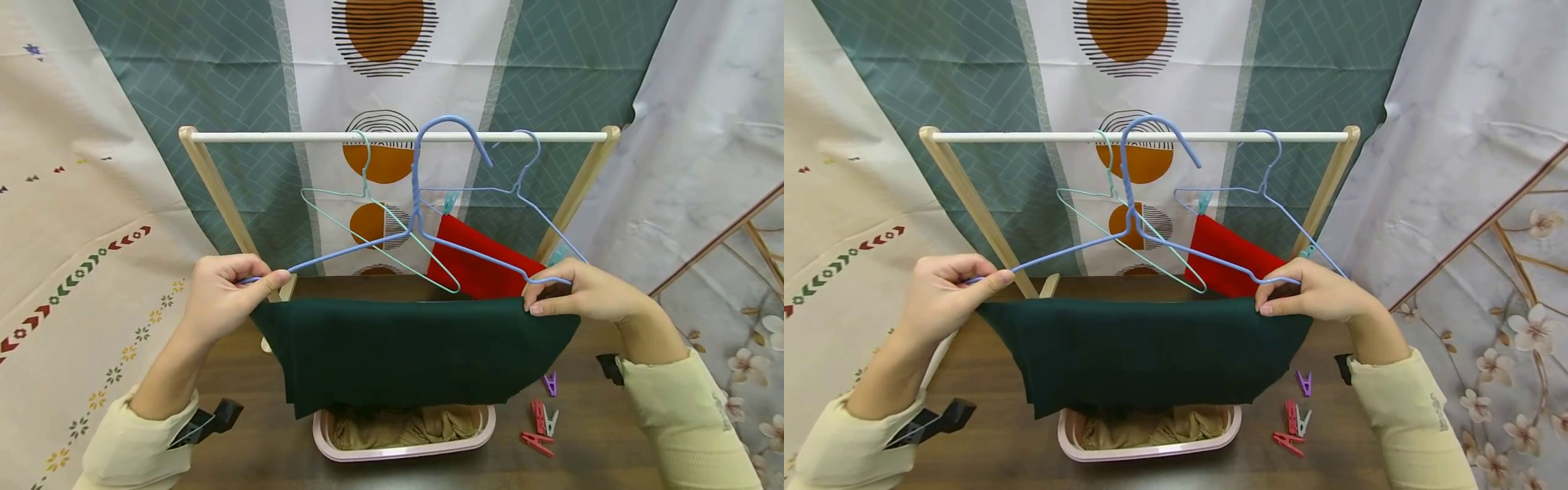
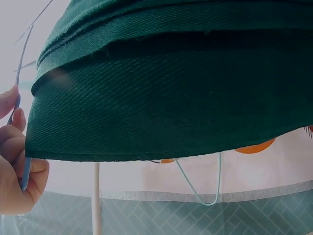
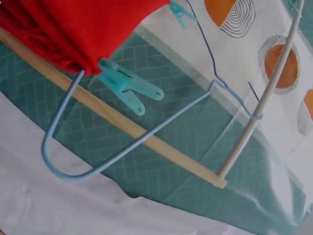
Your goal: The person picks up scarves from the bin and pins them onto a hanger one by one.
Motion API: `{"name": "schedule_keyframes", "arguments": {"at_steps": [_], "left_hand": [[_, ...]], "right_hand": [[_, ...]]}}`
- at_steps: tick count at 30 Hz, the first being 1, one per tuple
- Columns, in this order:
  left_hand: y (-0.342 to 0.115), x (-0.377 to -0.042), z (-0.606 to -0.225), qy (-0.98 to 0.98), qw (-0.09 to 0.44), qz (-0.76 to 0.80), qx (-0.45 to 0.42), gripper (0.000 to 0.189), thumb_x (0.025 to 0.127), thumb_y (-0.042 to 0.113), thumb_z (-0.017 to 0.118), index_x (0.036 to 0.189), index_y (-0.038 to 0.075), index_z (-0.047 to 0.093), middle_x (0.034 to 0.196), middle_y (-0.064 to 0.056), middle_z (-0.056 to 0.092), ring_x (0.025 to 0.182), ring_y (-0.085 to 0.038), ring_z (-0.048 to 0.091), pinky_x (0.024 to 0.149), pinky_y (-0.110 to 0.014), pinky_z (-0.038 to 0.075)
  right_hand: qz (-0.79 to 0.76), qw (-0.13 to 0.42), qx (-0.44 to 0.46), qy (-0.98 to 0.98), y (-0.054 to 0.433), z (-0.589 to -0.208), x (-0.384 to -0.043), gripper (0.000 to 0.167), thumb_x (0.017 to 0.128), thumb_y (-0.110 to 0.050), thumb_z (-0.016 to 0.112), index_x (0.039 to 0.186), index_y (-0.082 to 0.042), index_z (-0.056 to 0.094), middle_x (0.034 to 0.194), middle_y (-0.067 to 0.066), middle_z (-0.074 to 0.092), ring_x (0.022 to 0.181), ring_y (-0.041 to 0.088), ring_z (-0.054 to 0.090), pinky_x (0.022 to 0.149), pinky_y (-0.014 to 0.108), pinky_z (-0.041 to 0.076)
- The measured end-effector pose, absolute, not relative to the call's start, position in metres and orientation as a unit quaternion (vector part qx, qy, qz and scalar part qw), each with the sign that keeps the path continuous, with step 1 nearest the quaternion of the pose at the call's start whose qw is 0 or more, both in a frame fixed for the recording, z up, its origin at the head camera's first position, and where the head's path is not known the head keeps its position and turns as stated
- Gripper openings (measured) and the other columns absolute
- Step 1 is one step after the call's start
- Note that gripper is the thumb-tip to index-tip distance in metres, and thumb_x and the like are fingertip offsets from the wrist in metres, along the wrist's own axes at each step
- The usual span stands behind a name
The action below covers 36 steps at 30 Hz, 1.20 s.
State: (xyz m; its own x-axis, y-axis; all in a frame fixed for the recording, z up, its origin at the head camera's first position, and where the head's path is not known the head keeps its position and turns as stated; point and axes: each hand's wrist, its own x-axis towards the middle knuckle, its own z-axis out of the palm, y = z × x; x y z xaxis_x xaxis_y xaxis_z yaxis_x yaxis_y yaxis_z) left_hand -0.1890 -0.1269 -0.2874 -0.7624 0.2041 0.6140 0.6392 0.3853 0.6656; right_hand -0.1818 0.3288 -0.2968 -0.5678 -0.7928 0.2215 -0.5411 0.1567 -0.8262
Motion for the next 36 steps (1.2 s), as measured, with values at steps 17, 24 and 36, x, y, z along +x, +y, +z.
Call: {"name": "schedule_keyframes", "arguments": {"at_steps": [17,24,36], "left_hand": [[-0.132,-0.187,-0.283,-0.814,0.205,-0.466,-0.279,0.027,0.065,-0.009,0.074,0.054,0.012,0.061,0.044,0.007,0.034,0.039,-0.005,0.024,0.034,-0.024,0.015],[-0.138,-0.185,-0.277,-0.888,0.119,-0.374,-0.242,0.039,0.079,0.018,0.072,0.051,0.016,0.044,0.049,0.007,0.028,0.045,-0.006,0.026,0.038,-0.025,0.019],[-0.140,-0.196,-0.292,-0.838,-0.113,-0.455,-0.280,0.044,0.095,0.016,0.048,0.055,0.000,0.054,0.060,0.003,0.057,0.072,-0.012,0.059,0.067,-0.025,0.047]], "right_hand": [[-0.502,0.097,-0.486,0.709,0.329,-0.306,-0.180,0.028,0.081,0.020,0.050,0.095,0.000,0.065,0.092,0.006,0.064,0.082,0.015,0.058,0.071,0.023,0.048],[-0.524,0.086,-0.512,0.675,0.336,-0.315,-0.181,0.033,0.080,0.024,0.045,0.091,0.001,0.066,0.094,0.008,0.064,0.094,0.015,0.057,0.083,0.021,0.044],[-0.488,0.044,-0.460,0.740,0.336,-0.317,-0.182,0.039,0.076,0.027,0.048,0.086,-0.005,0.068,0.086,0.002,0.066,0.099,0.008,0.056,0.092,0.015,0.036]]}}
